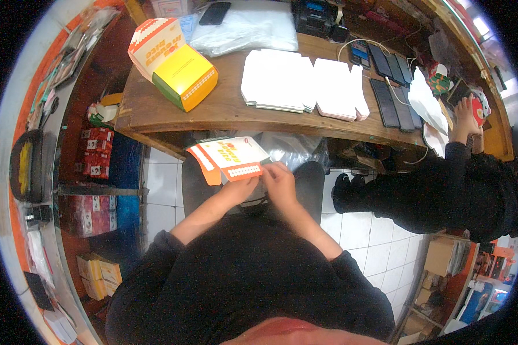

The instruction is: The person repeatedly folds flat cardboard pieces into small rectangular boxes and stacks them on the counter. The person handles the boxes one at a time, folding edges and tucking flaps to form the final shape.

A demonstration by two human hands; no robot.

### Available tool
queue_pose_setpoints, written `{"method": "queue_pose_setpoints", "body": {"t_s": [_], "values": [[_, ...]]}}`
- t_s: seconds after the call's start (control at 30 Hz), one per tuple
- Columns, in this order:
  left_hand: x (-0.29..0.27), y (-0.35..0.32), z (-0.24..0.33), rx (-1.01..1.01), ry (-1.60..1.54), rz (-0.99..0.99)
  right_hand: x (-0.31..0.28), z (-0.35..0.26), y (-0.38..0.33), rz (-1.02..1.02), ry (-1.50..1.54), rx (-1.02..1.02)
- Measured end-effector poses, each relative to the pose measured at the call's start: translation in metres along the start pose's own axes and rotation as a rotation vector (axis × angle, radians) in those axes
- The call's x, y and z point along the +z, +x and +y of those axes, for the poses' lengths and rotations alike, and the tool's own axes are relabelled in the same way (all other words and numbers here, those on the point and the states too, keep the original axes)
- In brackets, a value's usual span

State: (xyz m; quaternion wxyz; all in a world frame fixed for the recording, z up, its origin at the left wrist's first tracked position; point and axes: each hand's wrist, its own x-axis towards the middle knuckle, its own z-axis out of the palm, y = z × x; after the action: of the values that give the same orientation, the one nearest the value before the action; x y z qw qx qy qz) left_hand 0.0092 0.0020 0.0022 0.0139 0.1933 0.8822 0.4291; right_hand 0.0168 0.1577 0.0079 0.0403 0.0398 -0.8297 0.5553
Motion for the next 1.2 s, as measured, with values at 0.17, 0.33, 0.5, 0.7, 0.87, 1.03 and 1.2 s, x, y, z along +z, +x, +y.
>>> {"method": "queue_pose_setpoints", "body": {"t_s": [0.17, 0.33, 0.5, 0.7, 0.87, 1.03, 1.2], "values": [[-0.002, 0.001, -0.004, -0.196, -0.058, -0.057, -0.009, -0.024, -0.007, 0.076, -0.258, -0.166], [0.007, -0.015, 0.011, -0.096, -0.328, -0.223, -0.009, -0.054, 0.006, -0.074, -0.320, -0.217], [-0.023, 0.000, 0.001, -0.491, -0.707, -0.279, -0.036, -0.036, 0.025, -0.094, -0.360, -0.126], [-0.066, 0.005, 0.006, -0.656, -1.325, -0.094, -0.050, -0.045, 0.027, -0.292, -0.270, -0.195], [-0.054, 0.003, 0.018, -0.534, -1.061, 0.041, -0.040, -0.037, 0.028, -0.113, -0.082, 0.034], [-0.041, 0.007, 0.018, -0.380, -0.625, 0.229, -0.028, -0.046, 0.015, -0.163, 0.139, 0.049], [-0.039, 0.009, 0.029, -0.286, -0.206, 0.377, -0.018, -0.051, 0.009, -0.171, 0.241, 0.069]]}}
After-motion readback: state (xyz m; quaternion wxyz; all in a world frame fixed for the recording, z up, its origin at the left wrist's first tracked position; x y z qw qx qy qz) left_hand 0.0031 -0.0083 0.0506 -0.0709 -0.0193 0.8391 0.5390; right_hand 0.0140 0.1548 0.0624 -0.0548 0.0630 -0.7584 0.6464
